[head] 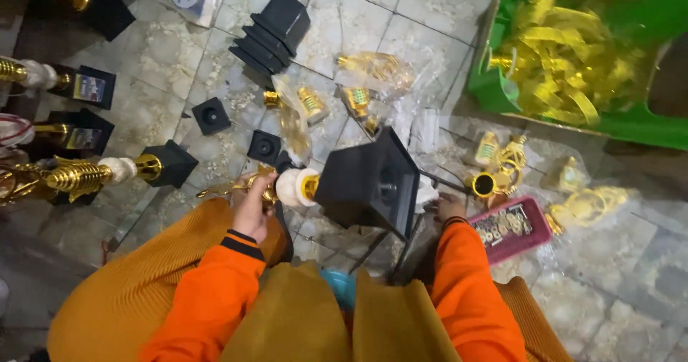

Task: Assembling trophies by threading gold-colored plastic components and bases onto a central metal rod.

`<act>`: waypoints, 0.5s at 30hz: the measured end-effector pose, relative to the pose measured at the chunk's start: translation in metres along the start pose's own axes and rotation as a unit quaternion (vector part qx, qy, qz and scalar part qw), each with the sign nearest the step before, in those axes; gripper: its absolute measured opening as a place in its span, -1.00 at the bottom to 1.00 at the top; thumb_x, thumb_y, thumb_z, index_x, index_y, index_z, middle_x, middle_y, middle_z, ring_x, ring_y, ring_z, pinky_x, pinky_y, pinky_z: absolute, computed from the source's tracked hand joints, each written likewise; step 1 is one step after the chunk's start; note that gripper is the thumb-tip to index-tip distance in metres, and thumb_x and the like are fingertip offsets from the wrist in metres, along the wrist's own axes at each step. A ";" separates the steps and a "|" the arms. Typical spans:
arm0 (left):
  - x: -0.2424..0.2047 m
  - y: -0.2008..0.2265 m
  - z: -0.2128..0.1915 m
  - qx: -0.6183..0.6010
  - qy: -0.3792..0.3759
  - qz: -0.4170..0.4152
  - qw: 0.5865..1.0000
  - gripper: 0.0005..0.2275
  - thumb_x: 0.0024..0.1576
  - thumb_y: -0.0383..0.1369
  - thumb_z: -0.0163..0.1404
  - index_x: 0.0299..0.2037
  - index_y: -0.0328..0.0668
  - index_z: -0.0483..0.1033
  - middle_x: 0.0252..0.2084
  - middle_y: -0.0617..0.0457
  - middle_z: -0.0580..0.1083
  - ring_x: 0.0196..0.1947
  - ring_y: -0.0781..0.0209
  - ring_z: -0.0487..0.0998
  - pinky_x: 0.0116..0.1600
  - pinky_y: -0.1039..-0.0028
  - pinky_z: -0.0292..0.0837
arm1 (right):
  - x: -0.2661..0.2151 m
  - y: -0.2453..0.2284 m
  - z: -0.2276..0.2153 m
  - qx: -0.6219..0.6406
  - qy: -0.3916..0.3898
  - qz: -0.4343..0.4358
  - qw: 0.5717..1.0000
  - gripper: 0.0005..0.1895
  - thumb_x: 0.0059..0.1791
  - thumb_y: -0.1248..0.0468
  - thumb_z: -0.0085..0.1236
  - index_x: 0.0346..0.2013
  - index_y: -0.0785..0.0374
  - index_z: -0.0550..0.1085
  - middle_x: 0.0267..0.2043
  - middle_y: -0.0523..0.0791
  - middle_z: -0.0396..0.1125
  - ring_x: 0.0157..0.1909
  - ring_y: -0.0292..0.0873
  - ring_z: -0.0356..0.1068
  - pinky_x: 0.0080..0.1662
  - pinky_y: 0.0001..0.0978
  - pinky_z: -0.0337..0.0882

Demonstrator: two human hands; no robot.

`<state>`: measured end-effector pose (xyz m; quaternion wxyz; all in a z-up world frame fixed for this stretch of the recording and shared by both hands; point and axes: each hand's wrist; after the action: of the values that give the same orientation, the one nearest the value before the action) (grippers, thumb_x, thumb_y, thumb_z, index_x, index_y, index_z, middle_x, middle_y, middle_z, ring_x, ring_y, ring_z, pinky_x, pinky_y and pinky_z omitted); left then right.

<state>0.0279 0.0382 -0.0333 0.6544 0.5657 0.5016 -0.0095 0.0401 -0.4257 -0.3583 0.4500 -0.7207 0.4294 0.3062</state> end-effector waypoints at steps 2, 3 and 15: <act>0.000 0.003 0.002 0.004 0.008 -0.004 1.000 -0.57 -0.01 -0.22 0.32 -0.07 -0.10 0.35 -0.34 -0.05 0.36 -0.50 0.22 0.38 -0.62 0.67 0.13 | 0.028 0.011 0.000 -0.079 0.011 -0.010 0.997 -0.59 0.07 0.15 0.06 0.22 0.09 0.45 -0.09 -0.02 0.52 -0.18 -0.04 0.57 -0.21 -0.09 0.61; 0.000 0.004 0.002 0.009 0.012 -0.009 1.000 -0.56 -0.02 -0.22 0.32 -0.06 -0.11 0.36 -0.33 -0.06 0.36 -0.49 0.19 0.39 -0.62 0.66 0.12 | 0.040 0.017 0.001 -0.155 0.025 -0.019 0.987 -0.56 0.05 0.08 0.13 0.20 0.11 0.48 -0.13 -0.05 0.54 -0.28 -0.12 0.59 -0.25 -0.15 0.61; -0.009 0.011 0.009 -0.014 0.003 -0.032 0.999 -0.54 -0.04 -0.27 0.32 -0.01 -0.08 0.36 -0.28 0.01 0.31 -0.43 0.23 0.35 -0.60 0.69 0.08 | 0.061 0.024 0.023 -0.345 0.072 0.021 0.936 -0.21 0.03 -0.20 0.01 0.37 0.28 0.27 0.29 0.23 0.24 0.23 0.20 0.38 0.15 0.10 0.44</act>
<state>0.0359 0.0303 -0.0206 0.6599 0.5403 0.5217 -0.0221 0.0443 -0.4314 -0.4279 0.1352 -0.8423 0.3436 0.3926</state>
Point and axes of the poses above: each hand's wrist, its own x-axis towards the middle knuckle, its own z-axis out of the palm, y = z × x
